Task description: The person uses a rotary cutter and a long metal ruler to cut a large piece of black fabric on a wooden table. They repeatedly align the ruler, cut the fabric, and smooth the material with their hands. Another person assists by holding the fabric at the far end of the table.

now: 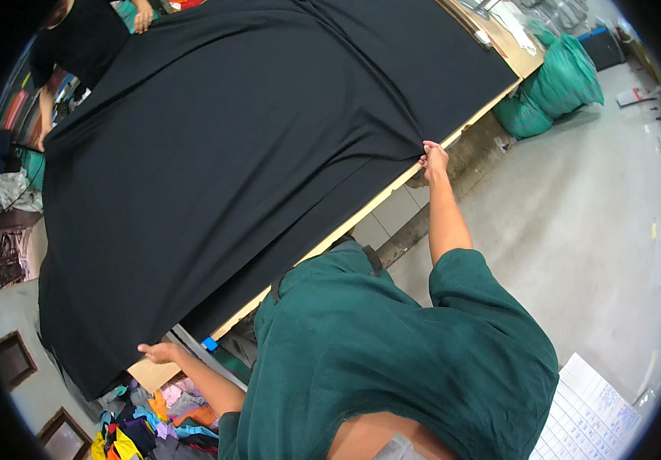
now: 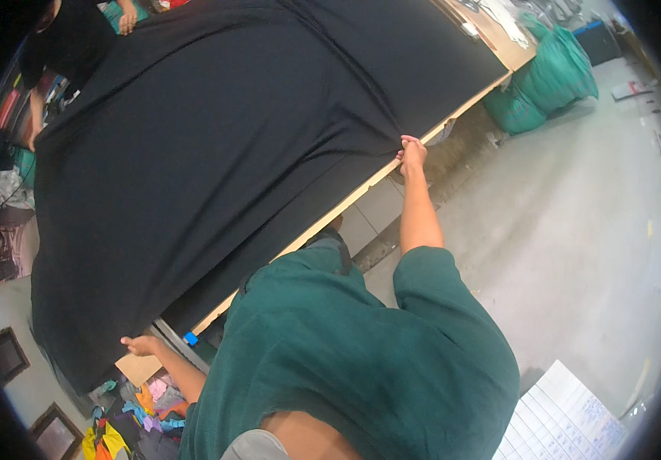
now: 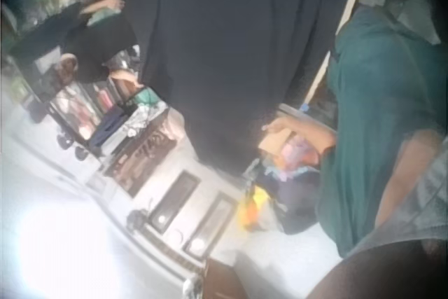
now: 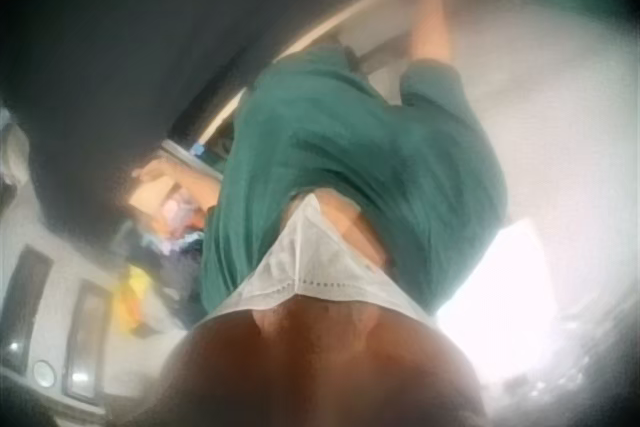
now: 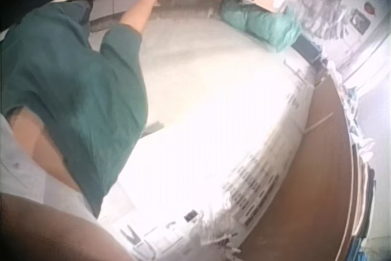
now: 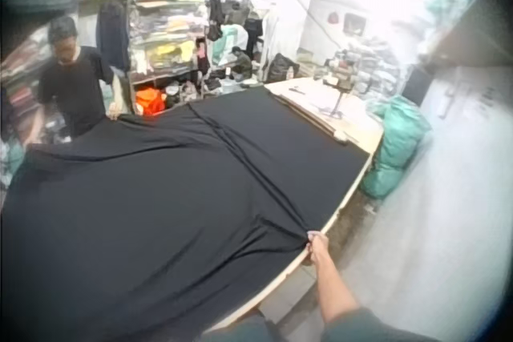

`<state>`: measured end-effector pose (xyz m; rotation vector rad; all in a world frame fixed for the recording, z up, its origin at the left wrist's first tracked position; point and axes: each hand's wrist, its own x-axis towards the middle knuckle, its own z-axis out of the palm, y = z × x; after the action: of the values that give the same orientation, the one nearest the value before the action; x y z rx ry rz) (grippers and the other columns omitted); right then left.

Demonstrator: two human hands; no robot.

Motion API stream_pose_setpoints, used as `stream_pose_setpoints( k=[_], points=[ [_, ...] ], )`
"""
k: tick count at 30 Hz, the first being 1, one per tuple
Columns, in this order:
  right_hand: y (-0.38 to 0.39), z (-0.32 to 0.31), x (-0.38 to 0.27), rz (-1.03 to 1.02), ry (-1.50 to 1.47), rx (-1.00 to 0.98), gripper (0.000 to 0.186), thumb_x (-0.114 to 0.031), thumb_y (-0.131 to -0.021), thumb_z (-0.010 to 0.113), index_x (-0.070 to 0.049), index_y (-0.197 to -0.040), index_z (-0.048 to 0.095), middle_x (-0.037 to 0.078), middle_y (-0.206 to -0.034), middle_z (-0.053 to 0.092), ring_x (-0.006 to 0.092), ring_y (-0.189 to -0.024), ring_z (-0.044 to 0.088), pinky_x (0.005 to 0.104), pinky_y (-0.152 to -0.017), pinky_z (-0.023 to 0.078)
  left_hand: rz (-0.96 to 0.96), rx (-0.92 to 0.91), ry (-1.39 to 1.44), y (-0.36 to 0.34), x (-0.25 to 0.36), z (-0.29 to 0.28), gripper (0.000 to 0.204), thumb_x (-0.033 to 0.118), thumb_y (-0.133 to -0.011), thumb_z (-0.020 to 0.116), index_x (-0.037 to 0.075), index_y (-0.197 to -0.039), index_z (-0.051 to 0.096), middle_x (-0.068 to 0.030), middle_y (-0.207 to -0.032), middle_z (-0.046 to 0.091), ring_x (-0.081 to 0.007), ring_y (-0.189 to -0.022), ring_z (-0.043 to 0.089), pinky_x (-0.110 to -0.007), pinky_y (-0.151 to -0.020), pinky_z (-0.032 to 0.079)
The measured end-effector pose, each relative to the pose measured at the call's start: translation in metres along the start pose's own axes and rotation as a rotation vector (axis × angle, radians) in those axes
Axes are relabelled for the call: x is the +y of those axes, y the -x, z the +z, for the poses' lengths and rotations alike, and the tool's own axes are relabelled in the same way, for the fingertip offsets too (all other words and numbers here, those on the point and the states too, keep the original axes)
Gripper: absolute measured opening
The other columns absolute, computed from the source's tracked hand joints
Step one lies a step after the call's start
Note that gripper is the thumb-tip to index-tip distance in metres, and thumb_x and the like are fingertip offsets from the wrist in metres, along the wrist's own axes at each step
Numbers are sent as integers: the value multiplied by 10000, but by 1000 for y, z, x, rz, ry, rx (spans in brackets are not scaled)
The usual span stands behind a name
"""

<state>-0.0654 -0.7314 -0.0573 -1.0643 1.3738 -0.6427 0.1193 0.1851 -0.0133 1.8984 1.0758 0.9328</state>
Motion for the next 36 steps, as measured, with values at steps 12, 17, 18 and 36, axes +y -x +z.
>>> stream_pose_setpoints(
  k=[12, 17, 18, 36],
  points=[
    [33, -9, 36, -120, 80, 3, 167, -79, -1030, 626, -69, -1145, 747, 4, -760, 607, 106, -572, 536, 278, -499, 459, -282, 281, -287, -8, -15, -31, 667, 469, -1083, 431, -124, -1167, 723, -347, -1243, 698, -533, -1156, 645, -563, -1057, 481],
    [80, 15, 38, -84, 181, -164, 222, -123, -1025, 676, -102, -1243, 709, 14, -816, 619, 106, -619, 586, 258, -493, 456, -232, -43, -585, -19, -92, -51, 759, 492, -1112, 379, -203, -1216, 666, -412, -1254, 664, -553, -1216, 622, -570, -1086, 475],
    [92, 17, 40, -107, 241, -140, 226, -127, -1023, 680, -103, -1246, 708, 13, -813, 617, 106, -613, 587, 260, -490, 450, -266, -93, -576, -11, -91, -41, 758, 491, -1112, 381, -204, -1216, 664, -411, -1255, 664, -552, -1216, 623, -570, -1086, 476],
    [216, 63, 143, -390, 493, -81, 120, -32, -1024, 598, -84, -1107, 667, -10, -745, 555, 109, -677, 561, 299, -621, 468, -94, -246, -444, -2, -115, -52, 721, 501, -1110, 417, -165, -1209, 677, -375, -1195, 700, -559, -1111, 646, -568, -1016, 491]
  ],
)
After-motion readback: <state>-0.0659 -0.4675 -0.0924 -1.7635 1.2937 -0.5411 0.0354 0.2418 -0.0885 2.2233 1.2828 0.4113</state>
